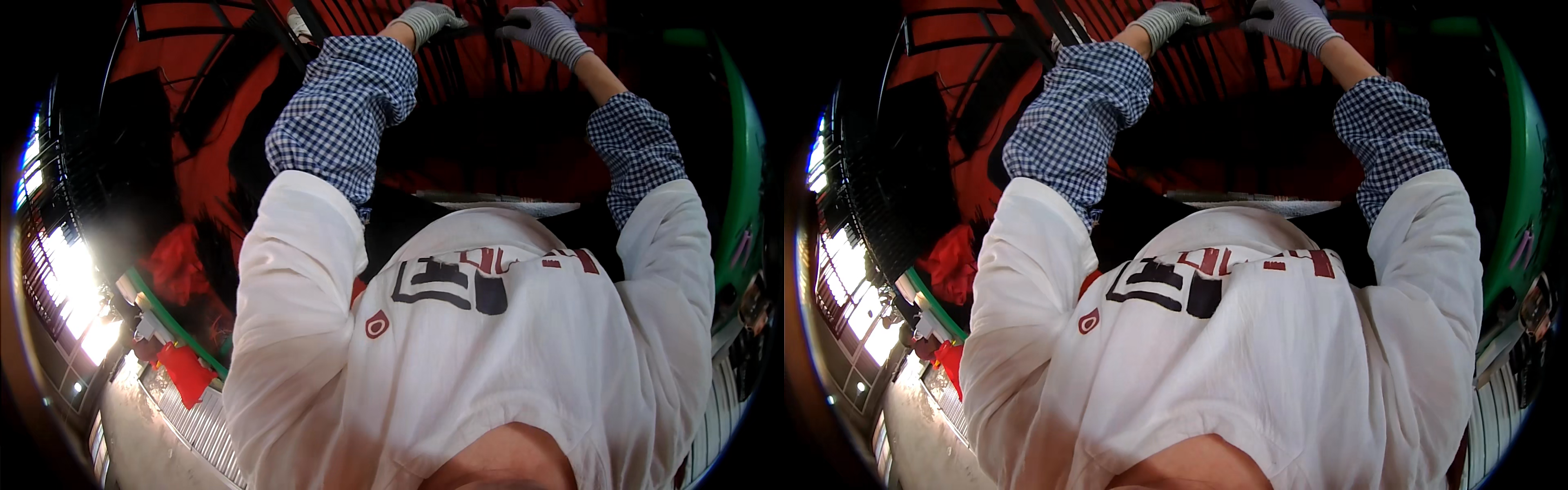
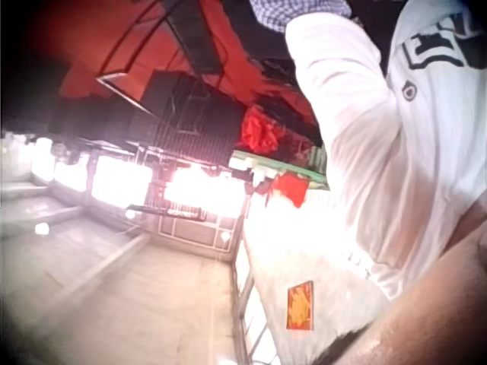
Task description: The person weaves black plastic strips through a metal chair frame. They thread the strips through the frame by hand and use a pneumatic tool to secure them.
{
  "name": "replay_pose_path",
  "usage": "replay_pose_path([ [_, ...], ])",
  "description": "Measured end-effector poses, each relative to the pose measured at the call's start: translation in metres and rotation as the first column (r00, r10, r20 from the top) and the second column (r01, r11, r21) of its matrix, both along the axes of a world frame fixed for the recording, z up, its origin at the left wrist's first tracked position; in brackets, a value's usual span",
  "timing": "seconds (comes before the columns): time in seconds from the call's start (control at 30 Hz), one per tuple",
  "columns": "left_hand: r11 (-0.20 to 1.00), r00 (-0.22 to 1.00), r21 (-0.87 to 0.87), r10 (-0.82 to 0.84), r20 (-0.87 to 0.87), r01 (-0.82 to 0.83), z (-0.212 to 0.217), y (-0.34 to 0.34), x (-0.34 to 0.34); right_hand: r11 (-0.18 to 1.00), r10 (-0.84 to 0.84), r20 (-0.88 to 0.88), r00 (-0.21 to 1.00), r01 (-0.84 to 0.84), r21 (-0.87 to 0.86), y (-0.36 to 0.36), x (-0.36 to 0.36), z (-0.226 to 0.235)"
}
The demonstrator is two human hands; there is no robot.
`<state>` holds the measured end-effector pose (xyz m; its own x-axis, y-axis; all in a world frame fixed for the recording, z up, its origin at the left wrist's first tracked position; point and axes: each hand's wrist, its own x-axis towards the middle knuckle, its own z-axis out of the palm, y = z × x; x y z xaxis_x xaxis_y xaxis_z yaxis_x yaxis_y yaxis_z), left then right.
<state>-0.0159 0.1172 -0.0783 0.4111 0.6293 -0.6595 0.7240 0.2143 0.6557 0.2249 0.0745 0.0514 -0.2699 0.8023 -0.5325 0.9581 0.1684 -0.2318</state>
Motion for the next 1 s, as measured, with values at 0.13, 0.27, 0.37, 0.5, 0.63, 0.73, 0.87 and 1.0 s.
replay_pose_path([
  [0.13,0.986,0.962,-0.047,0.169,0.216,-0.162,-0.007,-0.012,0.001,1.0,0.003,0.059,0.998,-0.004,0.017,0.002,0.002,0.014],
  [0.27,0.92,0.977,0.333,-0.175,-0.122,0.206,-0.009,-0.019,0.008,0.998,0.031,-0.063,0.998,-0.028,0.052,0.0,0.01,0.003],
  [0.37,0.957,0.969,-0.215,0.223,0.108,-0.196,-0.015,-0.01,0.007,0.997,0.058,-0.062,0.996,-0.055,0.046,-0.02,0.005,0.005],
  [0.5,0.998,0.998,-0.016,0.061,-0.02,-0.062,-0.022,-0.017,0.012,0.875,-0.014,-0.166,0.986,0.092,0.475,-0.051,0.02,0.007],
  [0.63,0.999,0.997,-0.027,0.038,-0.061,-0.04,-0.029,-0.014,0.004,0.759,0.103,-0.227,0.969,0.071,0.648,-0.085,0.044,0.068],
  [0.73,0.992,0.993,-0.092,0.08,-0.089,-0.088,-0.038,-0.006,-0.014,0.639,0.139,-0.123,0.983,0.006,0.769,-0.103,0.091,0.085],
  [0.87,0.977,0.962,0.17,-0.078,-0.262,0.126,-0.012,-0.014,-0.003,0.535,-0.077,0.11,0.991,-0.052,0.843,-0.175,0.217,0.163],
  [1.0,0.897,0.936,0.376,-0.101,-0.337,0.232,-0.01,-0.018,0.002,0.461,-0.664,0.138,0.735,0.258,0.849,-0.324,0.37,0.221],
])
